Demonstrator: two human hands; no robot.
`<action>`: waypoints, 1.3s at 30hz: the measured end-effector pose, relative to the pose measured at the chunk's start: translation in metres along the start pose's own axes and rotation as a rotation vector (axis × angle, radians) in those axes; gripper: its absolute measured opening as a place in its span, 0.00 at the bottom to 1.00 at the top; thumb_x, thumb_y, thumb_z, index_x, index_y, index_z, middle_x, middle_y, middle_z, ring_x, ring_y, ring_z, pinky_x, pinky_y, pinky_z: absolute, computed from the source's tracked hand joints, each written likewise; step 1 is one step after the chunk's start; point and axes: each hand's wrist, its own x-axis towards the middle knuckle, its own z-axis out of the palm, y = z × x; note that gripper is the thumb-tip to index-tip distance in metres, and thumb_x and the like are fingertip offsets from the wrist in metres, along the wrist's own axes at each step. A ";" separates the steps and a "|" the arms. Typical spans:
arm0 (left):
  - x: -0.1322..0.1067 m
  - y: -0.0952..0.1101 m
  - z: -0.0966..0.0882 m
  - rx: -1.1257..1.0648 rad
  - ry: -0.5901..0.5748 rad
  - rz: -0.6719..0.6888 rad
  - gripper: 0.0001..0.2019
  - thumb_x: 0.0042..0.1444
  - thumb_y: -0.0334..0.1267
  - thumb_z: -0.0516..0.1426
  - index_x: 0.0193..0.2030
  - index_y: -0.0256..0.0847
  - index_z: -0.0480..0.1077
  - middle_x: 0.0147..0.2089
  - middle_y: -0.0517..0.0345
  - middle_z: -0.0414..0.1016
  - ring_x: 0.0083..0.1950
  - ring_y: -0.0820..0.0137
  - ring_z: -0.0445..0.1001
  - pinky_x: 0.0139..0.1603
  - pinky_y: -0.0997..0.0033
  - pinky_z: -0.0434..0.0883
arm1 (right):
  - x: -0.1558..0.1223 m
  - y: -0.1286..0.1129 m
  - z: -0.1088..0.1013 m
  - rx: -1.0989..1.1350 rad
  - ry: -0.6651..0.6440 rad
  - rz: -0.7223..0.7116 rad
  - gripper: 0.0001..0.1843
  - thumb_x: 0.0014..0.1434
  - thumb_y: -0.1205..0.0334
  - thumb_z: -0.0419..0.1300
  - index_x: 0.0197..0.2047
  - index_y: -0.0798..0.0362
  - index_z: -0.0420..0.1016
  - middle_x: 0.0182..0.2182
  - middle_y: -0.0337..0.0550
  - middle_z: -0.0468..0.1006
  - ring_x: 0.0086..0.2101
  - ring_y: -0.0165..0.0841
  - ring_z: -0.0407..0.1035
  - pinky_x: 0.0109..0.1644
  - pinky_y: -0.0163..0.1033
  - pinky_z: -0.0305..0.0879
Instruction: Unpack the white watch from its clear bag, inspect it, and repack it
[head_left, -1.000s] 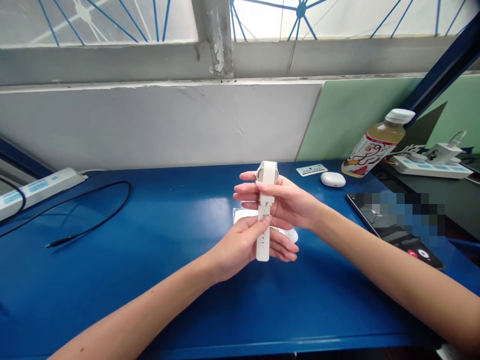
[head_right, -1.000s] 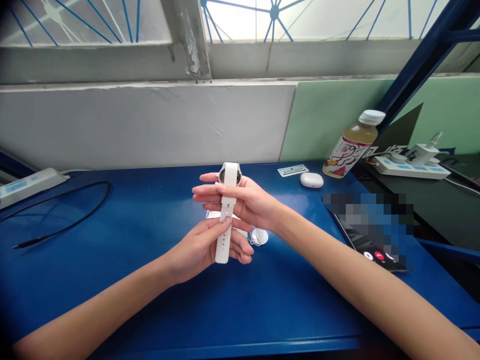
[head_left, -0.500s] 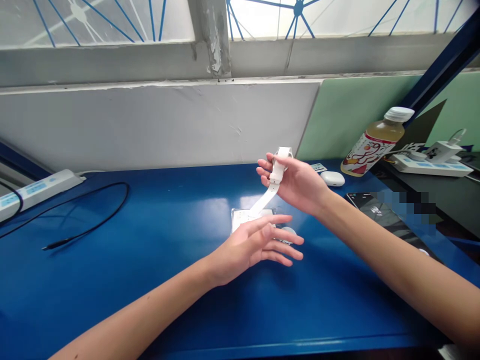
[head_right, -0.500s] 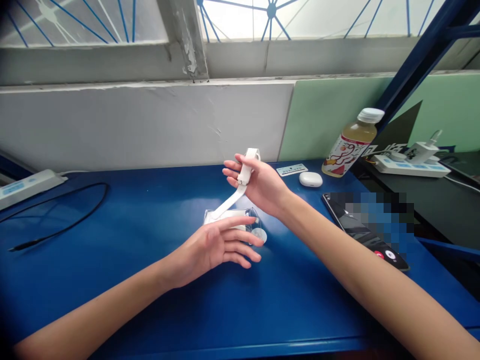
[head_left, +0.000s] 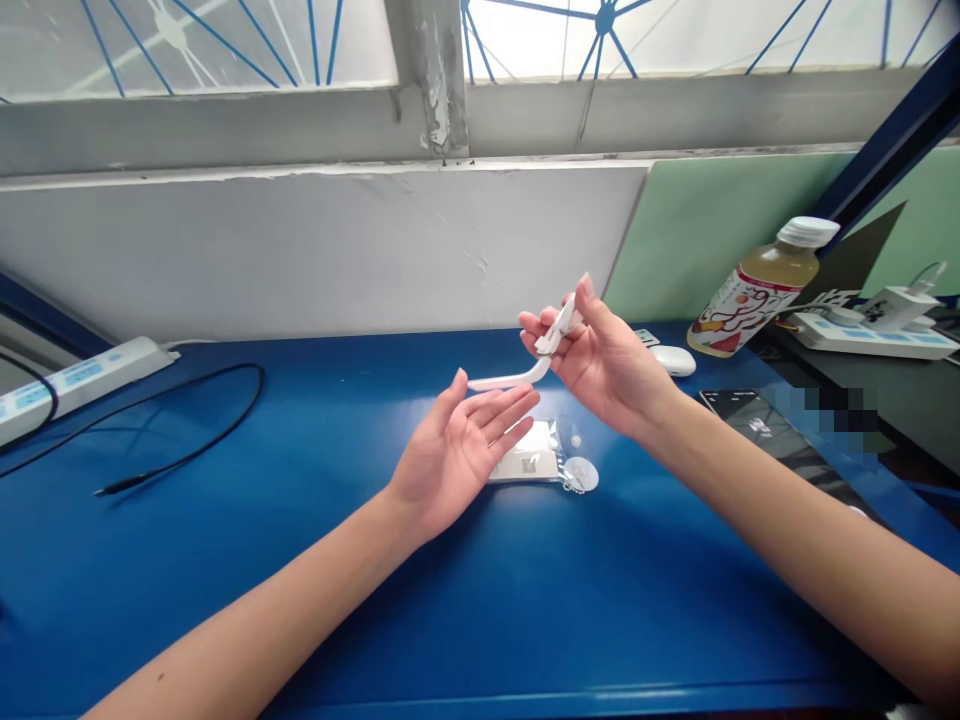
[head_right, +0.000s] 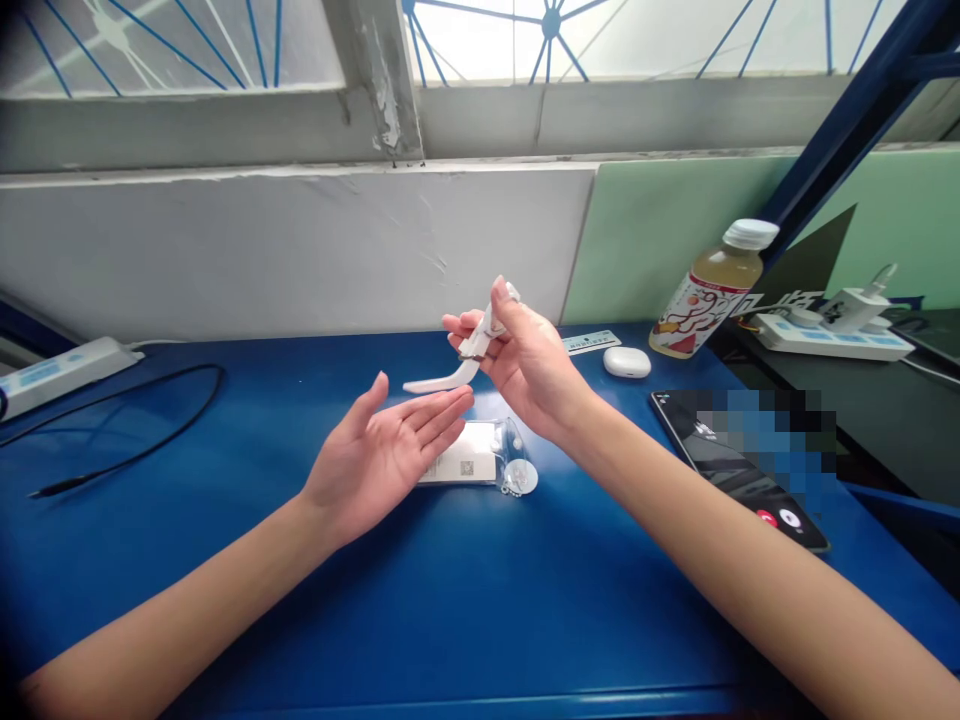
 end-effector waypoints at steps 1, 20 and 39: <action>0.000 0.001 0.000 -0.014 -0.010 -0.012 0.24 0.68 0.51 0.50 0.52 0.30 0.72 0.65 0.37 0.69 0.69 0.54 0.63 0.69 0.57 0.63 | 0.000 0.000 0.000 -0.009 0.003 -0.022 0.20 0.55 0.40 0.65 0.31 0.48 0.69 0.34 0.43 0.82 0.49 0.40 0.76 0.57 0.46 0.71; -0.012 -0.009 0.012 0.250 -0.227 -0.073 0.12 0.61 0.35 0.63 0.51 0.34 0.77 0.45 0.46 0.82 0.42 0.67 0.81 0.48 0.66 0.77 | -0.017 0.003 0.003 -0.266 -0.425 0.296 0.14 0.59 0.50 0.65 0.43 0.49 0.82 0.38 0.43 0.84 0.34 0.33 0.77 0.31 0.33 0.71; -0.012 -0.017 0.018 0.417 -0.174 -0.141 0.14 0.65 0.40 0.59 0.50 0.30 0.75 0.50 0.37 0.80 0.51 0.55 0.81 0.50 0.59 0.78 | -0.015 -0.003 0.000 0.260 -0.595 0.528 0.33 0.70 0.43 0.40 0.55 0.57 0.76 0.52 0.51 0.80 0.54 0.43 0.73 0.62 0.52 0.62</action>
